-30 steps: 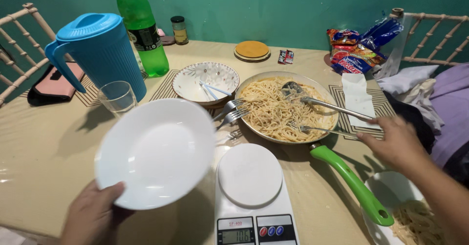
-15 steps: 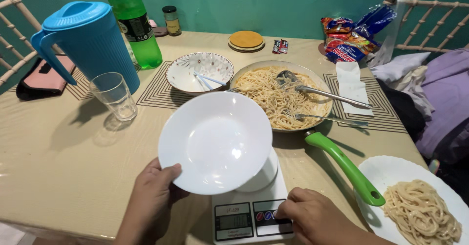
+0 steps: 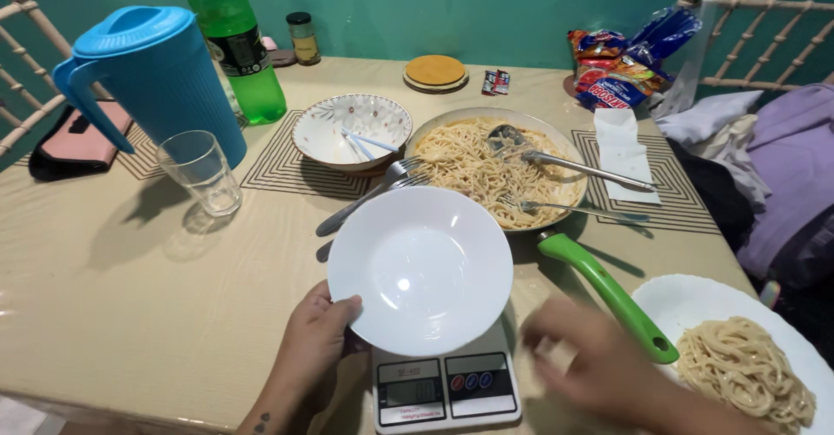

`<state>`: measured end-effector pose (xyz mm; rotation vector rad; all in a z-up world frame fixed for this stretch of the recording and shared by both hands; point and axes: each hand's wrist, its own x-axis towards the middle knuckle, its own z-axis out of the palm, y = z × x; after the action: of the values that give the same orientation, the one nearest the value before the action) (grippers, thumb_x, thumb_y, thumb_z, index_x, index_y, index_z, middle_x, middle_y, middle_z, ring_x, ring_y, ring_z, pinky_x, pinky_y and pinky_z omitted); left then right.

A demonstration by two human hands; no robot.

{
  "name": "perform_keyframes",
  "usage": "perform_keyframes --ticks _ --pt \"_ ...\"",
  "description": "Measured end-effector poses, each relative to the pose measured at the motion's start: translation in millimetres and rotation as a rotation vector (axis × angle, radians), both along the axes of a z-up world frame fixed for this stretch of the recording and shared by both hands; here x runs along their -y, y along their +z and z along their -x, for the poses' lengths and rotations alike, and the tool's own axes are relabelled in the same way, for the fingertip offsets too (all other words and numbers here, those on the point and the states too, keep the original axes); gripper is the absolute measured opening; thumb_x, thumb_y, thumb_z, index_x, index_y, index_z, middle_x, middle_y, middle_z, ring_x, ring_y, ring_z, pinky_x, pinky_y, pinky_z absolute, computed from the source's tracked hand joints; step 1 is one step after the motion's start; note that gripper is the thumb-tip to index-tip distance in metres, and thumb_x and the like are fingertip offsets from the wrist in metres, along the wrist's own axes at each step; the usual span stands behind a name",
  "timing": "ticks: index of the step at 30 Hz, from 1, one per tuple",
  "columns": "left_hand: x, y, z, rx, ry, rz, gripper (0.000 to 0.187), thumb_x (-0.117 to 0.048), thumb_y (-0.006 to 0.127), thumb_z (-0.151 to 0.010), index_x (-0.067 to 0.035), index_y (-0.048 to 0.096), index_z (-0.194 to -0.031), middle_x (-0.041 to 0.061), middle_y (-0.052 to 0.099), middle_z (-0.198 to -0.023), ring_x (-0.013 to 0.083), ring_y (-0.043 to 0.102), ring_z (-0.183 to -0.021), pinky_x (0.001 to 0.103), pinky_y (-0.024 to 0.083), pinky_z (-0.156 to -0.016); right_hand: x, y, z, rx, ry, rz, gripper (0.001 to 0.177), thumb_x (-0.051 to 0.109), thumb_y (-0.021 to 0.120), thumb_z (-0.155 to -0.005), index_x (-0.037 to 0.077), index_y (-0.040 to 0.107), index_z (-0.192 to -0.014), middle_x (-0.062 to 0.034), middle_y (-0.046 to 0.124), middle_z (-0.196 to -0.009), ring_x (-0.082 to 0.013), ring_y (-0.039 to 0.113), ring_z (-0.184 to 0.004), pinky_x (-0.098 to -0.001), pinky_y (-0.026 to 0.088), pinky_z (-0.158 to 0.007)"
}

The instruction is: The person portions cooked pasta from a pan onto plates using a fork, using a digital scale to check the weight of each portion.

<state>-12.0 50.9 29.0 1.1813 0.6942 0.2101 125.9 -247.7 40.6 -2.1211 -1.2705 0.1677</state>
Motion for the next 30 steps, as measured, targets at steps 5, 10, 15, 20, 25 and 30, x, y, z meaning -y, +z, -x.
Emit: perform_keyframes --ticks 5,10,15,20,25,30 --pt "11 -4 -6 -0.031 -0.019 0.011 0.034 -0.015 0.054 -0.096 0.000 0.060 -0.127 0.016 0.072 -0.096 0.0209 0.068 -0.077 0.038 0.057 -0.070 22 39 -91 0.293 -0.567 0.053 0.031 0.029 0.070 -0.083 0.011 0.073 -0.108 -0.0120 0.068 -0.101 -0.0267 0.067 -0.091 -0.0421 0.055 -0.086" --pt "13 -3 -10 -0.126 -0.029 -0.031 0.034 -0.016 0.054 -0.098 -0.001 0.060 -0.128 0.015 0.069 -0.090 0.0177 0.061 -0.070 0.034 0.051 -0.064 38 17 -157 0.640 -0.546 0.233 0.050 0.045 0.076 -0.079 0.011 0.070 -0.115 -0.0183 0.066 -0.116 -0.0387 0.061 -0.109 -0.0499 0.050 -0.090" --pt "9 -6 -14 -0.175 -0.029 -0.070 0.035 -0.016 0.055 -0.098 -0.001 0.061 -0.128 0.014 0.069 -0.086 0.0177 0.061 -0.070 0.033 0.050 -0.063 51 -13 -193 0.193 -0.622 0.195 0.053 0.038 0.081 -0.084 0.001 0.065 -0.119 -0.0170 0.066 -0.115 -0.0287 0.066 -0.104 -0.0439 0.055 -0.091" --pt "1 -22 -16 -0.134 -0.057 -0.082 0.036 -0.017 0.055 -0.097 0.000 0.061 -0.129 0.015 0.069 -0.084 0.0179 0.061 -0.067 0.032 0.050 -0.060 42 -31 -213 -0.909 -0.613 -0.637 0.024 0.002 0.068 -0.093 0.001 0.057 -0.114 -0.0093 0.063 -0.093 -0.0161 0.061 -0.076 -0.0281 0.053 -0.067" --pt "-8 -50 -19 -0.088 -0.077 -0.124 0.038 -0.014 0.055 -0.097 0.007 0.062 -0.128 0.018 0.069 -0.085 0.0199 0.061 -0.067 0.033 0.051 -0.060 -7 -5 -196 -0.859 -0.593 -0.760 0.013 0.011 0.060 -0.101 0.003 0.063 -0.111 -0.0062 0.063 -0.092 -0.0126 0.062 -0.076 -0.0254 0.056 -0.070" --pt "-9 -51 -19 0.108 -0.023 -0.053 0.046 -0.017 0.061 -0.093 0.008 0.058 -0.131 0.019 0.077 -0.098 0.0185 0.073 -0.083 0.031 0.060 -0.079 -37 54 -194 -0.249 -0.385 -0.628 0.018 0.015 0.055 -0.111 -0.002 0.062 -0.109 -0.0125 0.063 -0.090 -0.0144 0.061 -0.076 -0.0270 0.052 -0.070"
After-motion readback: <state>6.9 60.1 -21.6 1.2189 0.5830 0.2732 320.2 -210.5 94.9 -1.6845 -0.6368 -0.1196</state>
